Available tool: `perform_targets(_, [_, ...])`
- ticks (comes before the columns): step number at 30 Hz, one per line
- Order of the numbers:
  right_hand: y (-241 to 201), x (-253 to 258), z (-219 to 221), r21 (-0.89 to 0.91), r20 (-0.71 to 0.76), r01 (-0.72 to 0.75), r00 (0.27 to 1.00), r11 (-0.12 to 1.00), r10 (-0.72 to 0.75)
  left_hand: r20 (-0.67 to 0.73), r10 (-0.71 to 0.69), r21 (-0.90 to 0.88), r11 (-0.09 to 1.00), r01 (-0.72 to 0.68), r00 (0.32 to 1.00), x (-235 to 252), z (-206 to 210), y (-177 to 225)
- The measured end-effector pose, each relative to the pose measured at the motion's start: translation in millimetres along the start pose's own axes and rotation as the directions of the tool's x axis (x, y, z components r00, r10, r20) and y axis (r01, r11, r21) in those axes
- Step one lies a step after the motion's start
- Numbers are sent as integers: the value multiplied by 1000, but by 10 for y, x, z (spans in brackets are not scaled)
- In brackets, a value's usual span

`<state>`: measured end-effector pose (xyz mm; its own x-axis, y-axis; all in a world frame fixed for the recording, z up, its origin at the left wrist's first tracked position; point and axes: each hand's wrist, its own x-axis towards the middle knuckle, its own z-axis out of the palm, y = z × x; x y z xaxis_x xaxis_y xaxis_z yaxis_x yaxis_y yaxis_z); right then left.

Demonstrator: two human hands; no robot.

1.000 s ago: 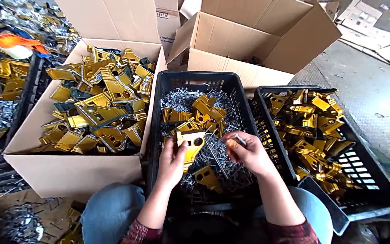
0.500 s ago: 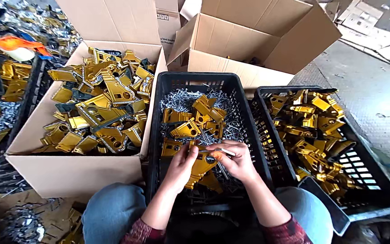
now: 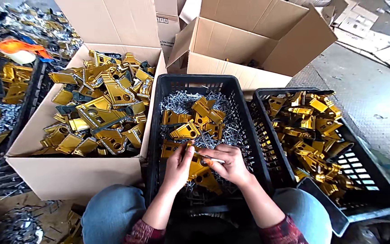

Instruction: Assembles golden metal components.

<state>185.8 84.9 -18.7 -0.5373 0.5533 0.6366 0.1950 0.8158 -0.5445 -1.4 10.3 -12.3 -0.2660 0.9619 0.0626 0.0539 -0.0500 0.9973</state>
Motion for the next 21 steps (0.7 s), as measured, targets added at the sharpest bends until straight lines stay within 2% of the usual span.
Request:
perform_targets(4, [-31, 12, -74, 218, 83, -179, 983, 959, 165, -80, -124, -146, 983, 111, 989, 12, -41, 151])
perform_targets(7, [-17, -9, -5, 389, 159, -263, 963, 883, 216, 42, -94, -232, 967, 101, 995, -1, -58, 109])
perform_targets(9, [-84, 19, 30, 579, 234, -278, 957, 766, 171, 189, -11, -305, 950, 69, 982, -21, -63, 63])
perform_targets(11, [-198, 55, 76, 769, 264, -277, 958, 576, 108, 290, 47, -375, 925, 68, 956, -42, -69, 52])
perform_targets(13, [-268, 50, 119, 858, 221, -252, 968, 448, 122, 353, 95, -389, 920, 53, 931, -29, -93, 43])
perform_targets(14, [-273, 25, 116, 865, 209, -251, 968, 435, 141, 375, 115, -375, 926, 37, 920, -28, -93, 35])
perform_targets(16, [-254, -3, 101, 821, 159, -237, 969, 519, 191, 382, 116, -289, 957, -1, 917, -4, -76, 30])
perform_targets(17, [-241, -5, 94, 747, 114, -225, 970, 625, 213, 368, 102, -213, 977, -23, 924, 14, -71, 32])
perform_targets(19, [-232, -18, 81, 453, 38, -199, 978, 869, 205, 357, 59, -90, 996, -29, 932, 56, -84, 21])
perform_targets(21, [-255, -42, 98, 112, 34, -127, 992, 986, 124, 405, -8, -76, 996, 42, 914, 38, -86, 52])
